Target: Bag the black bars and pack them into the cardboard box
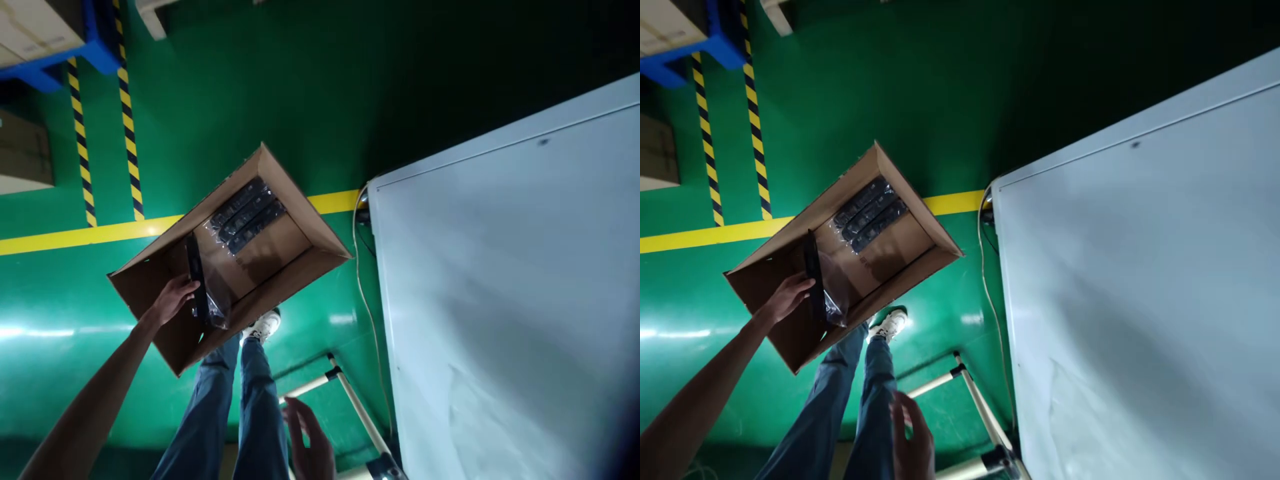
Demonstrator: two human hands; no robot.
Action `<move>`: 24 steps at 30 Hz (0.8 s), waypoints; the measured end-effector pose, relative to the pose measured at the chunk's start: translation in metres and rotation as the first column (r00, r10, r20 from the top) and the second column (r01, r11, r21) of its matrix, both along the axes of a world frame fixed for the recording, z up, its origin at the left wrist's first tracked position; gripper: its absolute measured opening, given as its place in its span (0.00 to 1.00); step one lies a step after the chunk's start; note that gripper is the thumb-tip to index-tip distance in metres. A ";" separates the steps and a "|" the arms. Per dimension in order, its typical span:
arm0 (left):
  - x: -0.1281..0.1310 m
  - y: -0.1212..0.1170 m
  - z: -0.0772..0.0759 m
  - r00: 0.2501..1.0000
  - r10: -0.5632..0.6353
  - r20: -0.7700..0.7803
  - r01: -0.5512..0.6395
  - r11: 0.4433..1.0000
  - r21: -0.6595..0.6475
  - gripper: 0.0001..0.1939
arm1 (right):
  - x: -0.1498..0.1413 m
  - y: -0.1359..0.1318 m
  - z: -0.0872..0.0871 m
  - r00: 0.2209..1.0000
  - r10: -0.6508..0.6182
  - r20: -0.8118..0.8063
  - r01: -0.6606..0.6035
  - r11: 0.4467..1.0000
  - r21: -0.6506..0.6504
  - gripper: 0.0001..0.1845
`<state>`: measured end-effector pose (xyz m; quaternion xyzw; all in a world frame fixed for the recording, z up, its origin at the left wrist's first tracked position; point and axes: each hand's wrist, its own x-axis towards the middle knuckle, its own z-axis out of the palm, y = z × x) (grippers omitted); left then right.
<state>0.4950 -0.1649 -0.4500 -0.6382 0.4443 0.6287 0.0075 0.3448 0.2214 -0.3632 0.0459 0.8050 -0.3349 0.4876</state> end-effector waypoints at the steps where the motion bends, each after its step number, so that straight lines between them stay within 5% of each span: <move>1: 0.000 0.001 0.014 0.999 0.019 -0.026 -0.019 1.000 0.007 0.16 | -0.011 -0.027 -0.001 0.999 0.032 -0.023 -0.034 0.997 -0.072 0.28; 5: -0.008 0.006 0.067 0.988 0.078 -0.134 -0.076 0.997 0.022 0.20 | -0.051 -0.145 -0.004 0.999 0.029 -0.030 -0.036 0.964 -0.265 0.37; 8: -0.017 0.018 0.103 0.974 0.083 -0.213 -0.072 0.996 0.059 0.26 | -0.059 -0.211 -0.007 0.993 0.076 0.085 -0.043 0.940 -0.339 0.33; 13: -0.029 0.040 0.161 0.955 0.040 -0.292 -0.010 0.994 0.104 0.28 | -0.046 -0.238 0.014 0.998 0.053 0.043 -0.029 0.904 -0.426 0.23; 17: -0.042 0.052 0.205 0.946 0.002 -0.323 0.029 0.996 0.089 0.25 | -0.050 -0.216 0.070 0.991 -0.049 -0.128 -0.015 0.890 -0.455 0.21; 24: -0.059 0.073 0.282 0.926 -0.122 -0.358 0.114 0.992 -0.045 0.24 | -0.085 -0.163 0.218 0.809 -0.259 -0.527 -0.033 0.876 -0.482 0.19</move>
